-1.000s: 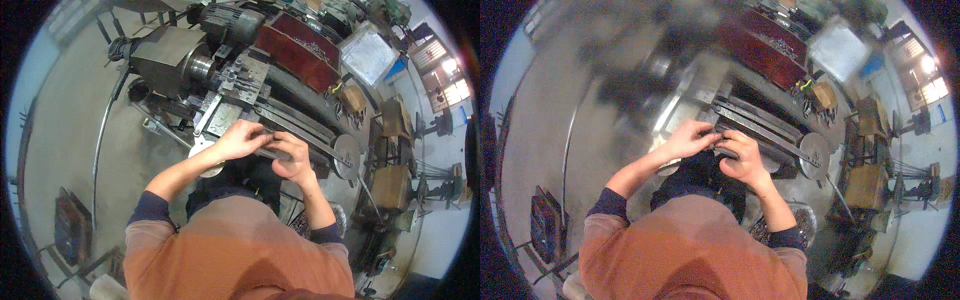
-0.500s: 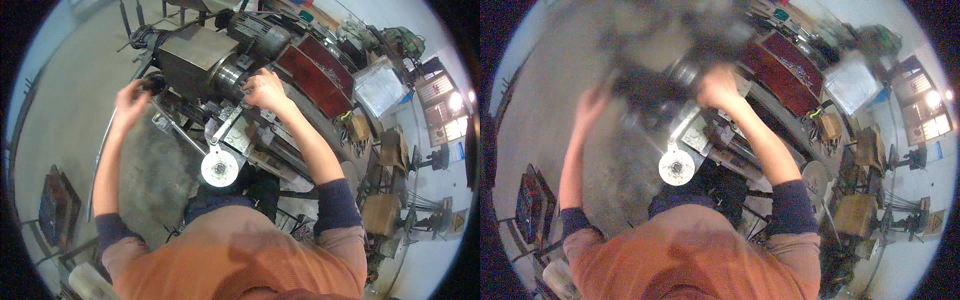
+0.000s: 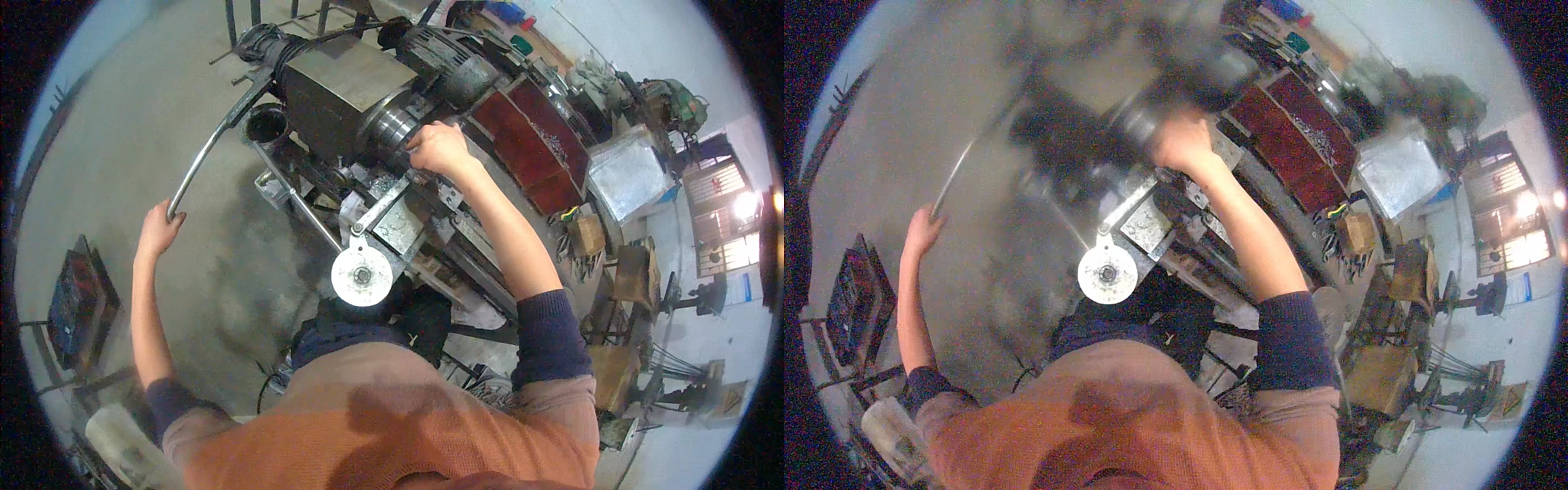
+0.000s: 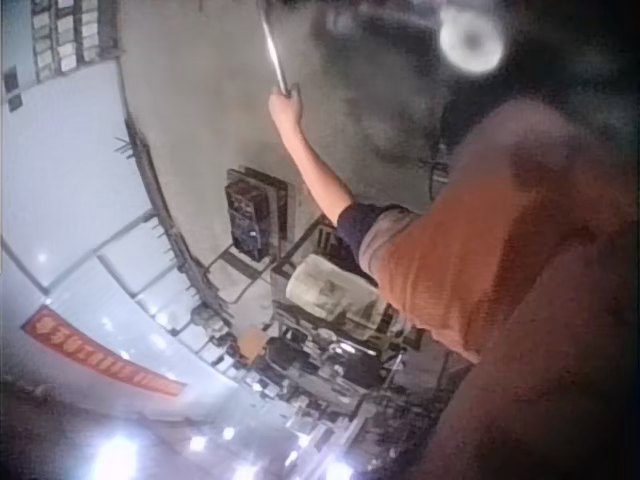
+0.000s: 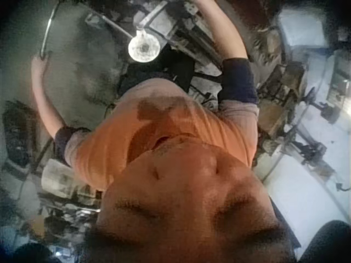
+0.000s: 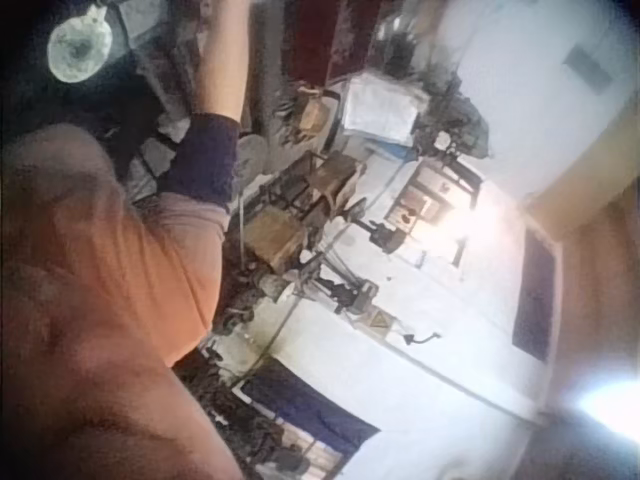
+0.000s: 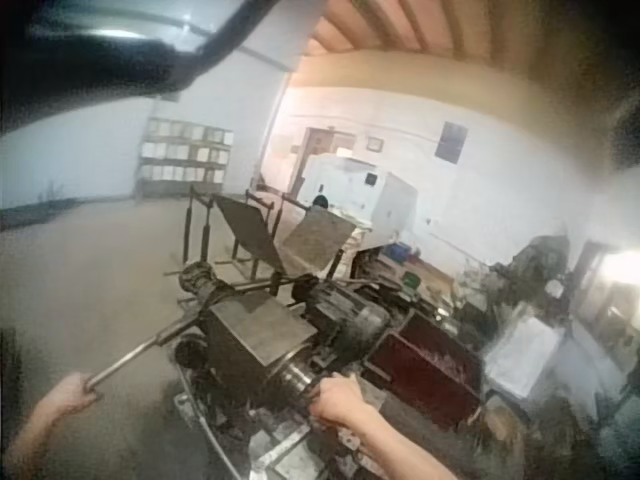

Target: The person operates a metal turning machine, repeatedly loading small cylindrical metal pieces into the chuck, adjusting controls, and removing the finished pieces. The person places the processed pieces into a nearby container.

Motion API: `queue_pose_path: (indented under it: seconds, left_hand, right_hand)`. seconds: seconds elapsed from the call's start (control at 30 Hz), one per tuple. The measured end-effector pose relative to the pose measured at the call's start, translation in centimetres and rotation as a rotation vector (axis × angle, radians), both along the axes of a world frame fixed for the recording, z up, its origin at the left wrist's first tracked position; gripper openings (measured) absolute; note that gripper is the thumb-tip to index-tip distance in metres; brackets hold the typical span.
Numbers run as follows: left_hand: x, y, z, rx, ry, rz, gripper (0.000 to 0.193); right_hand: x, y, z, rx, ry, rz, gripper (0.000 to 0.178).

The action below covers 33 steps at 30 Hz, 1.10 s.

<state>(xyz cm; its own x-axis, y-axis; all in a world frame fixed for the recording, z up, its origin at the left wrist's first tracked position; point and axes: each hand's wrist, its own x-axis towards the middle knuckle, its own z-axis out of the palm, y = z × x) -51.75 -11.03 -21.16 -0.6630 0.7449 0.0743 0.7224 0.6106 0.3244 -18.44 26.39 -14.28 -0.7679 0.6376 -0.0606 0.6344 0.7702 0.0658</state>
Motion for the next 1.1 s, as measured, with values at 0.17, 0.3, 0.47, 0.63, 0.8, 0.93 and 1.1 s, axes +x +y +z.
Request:
queue_pose_path:
  seconds: [0.17,0.3,0.47,0.63,0.8,0.93,1.1]
  left_hand:
    - [-1.0,0.4,-0.9,-0.056,0.085,0.049,0.018]
    - [-1.3,0.6,-1.0,-0.118,0.211,0.059,0.016]
    - [-12.7,0.1,-0.9,-0.275,0.473,0.126,0.010]
    - [-19.7,1.3,-0.7,-0.155,0.761,-0.051,0.013]
    - [-22.0,2.2,-2.8,-0.214,0.627,0.051,0.009]
    - [-19.2,5.5,-1.6,-0.082,0.528,-0.118,0.008]
    - [-21.4,6.9,-0.3,-0.202,0.562,-0.157,0.006]
  right_hand:
    - [-1.1,1.0,-0.8,-0.086,0.044,0.050,0.034]
    - [-1.0,0.5,0.3,-0.109,0.041,0.104,0.026]
    - [-0.1,1.0,-0.4,-0.075,0.124,0.157,0.031]
    - [-0.5,0.6,0.0,-0.123,0.129,0.081,0.031]
    - [-0.2,0.7,-0.3,-0.030,0.148,0.127,0.031]
    - [-0.2,0.3,-0.3,0.004,0.100,0.110,0.030]
    - [-0.9,0.6,-0.3,-0.058,0.072,0.063,0.028]
